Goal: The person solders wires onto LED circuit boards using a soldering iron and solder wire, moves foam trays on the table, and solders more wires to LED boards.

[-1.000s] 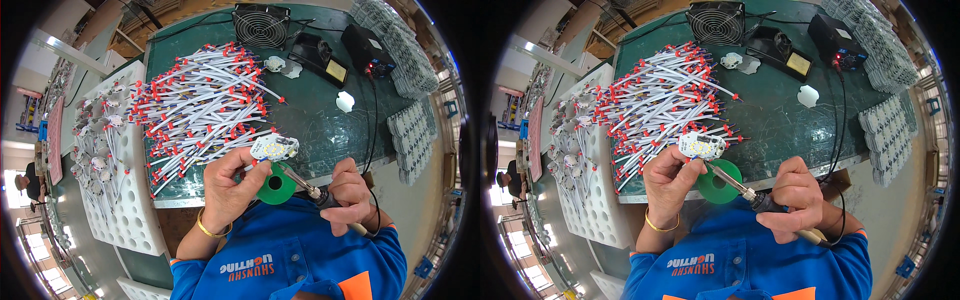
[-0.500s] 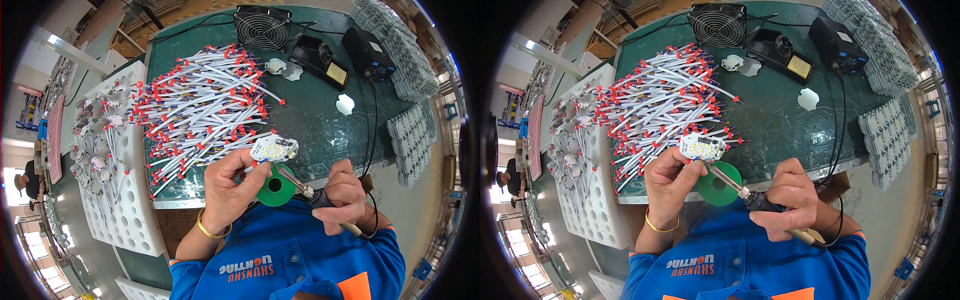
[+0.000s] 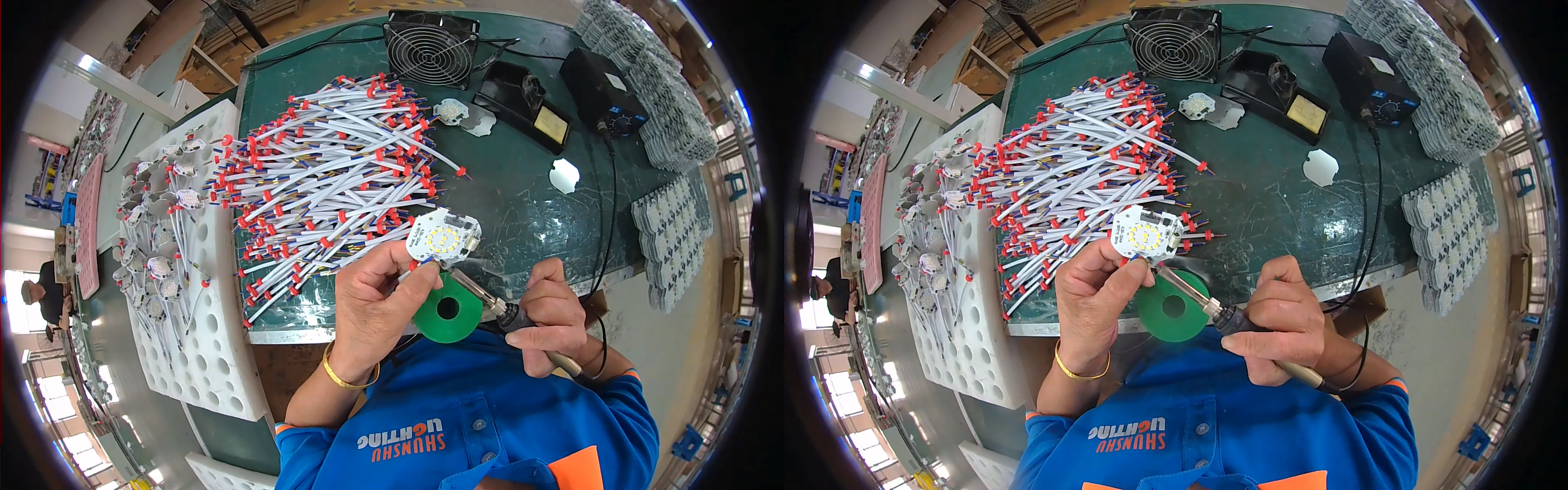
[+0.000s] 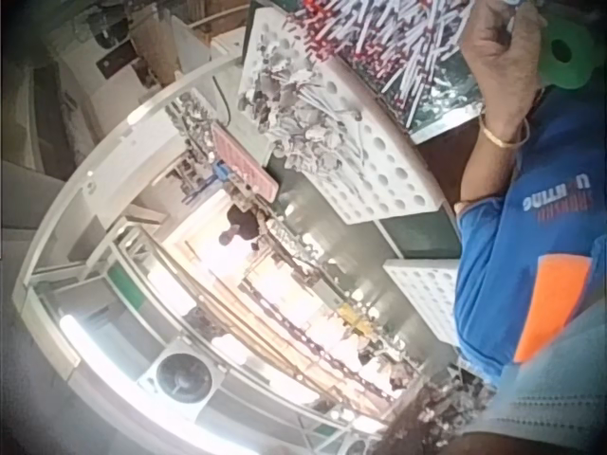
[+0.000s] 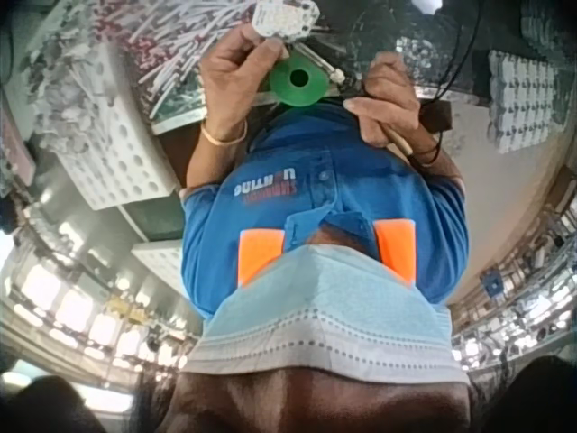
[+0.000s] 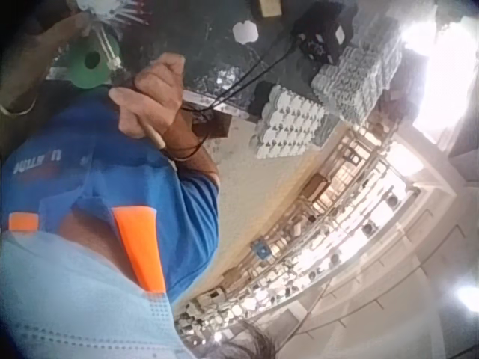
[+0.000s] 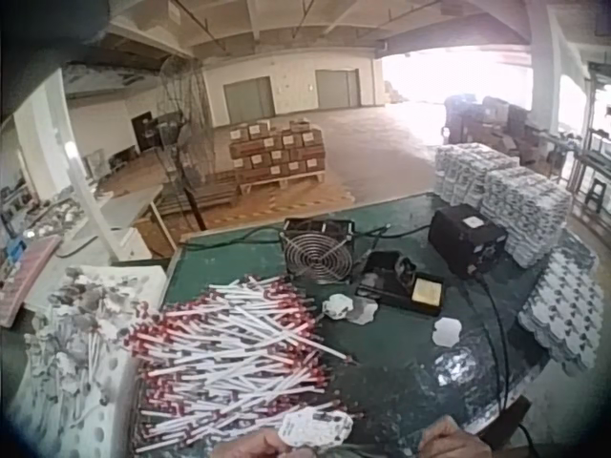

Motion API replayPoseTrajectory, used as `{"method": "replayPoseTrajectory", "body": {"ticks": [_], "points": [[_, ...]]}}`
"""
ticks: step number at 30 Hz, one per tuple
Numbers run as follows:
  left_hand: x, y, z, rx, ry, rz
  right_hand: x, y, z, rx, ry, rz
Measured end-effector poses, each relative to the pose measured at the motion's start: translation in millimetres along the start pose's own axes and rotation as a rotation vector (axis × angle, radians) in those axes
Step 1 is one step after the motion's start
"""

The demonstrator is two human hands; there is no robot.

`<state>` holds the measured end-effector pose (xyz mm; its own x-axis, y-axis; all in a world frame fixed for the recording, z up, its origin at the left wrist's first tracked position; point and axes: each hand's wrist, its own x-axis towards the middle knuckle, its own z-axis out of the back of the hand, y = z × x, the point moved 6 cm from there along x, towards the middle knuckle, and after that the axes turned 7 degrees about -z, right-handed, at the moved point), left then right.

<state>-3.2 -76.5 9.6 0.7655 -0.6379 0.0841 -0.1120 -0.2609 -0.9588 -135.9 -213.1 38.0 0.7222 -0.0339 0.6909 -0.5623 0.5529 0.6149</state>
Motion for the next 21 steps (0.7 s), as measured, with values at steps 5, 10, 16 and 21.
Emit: {"method": "replayPoseTrajectory", "body": {"ticks": [5,10,16,21], "points": [[3,5,6,0.037,-0.055,0.076,5,2,7,0.118,0.012,-0.006],[9,7,7,0.058,-0.031,0.106,26,-2,14,0.101,-0.020,0.046],[15,11,1,0.092,0.080,0.139,67,-27,0,-0.105,-0.167,-0.106],[20,10,7,0.282,0.043,0.078,77,-43,-23,-0.070,-0.090,-0.149]]}}
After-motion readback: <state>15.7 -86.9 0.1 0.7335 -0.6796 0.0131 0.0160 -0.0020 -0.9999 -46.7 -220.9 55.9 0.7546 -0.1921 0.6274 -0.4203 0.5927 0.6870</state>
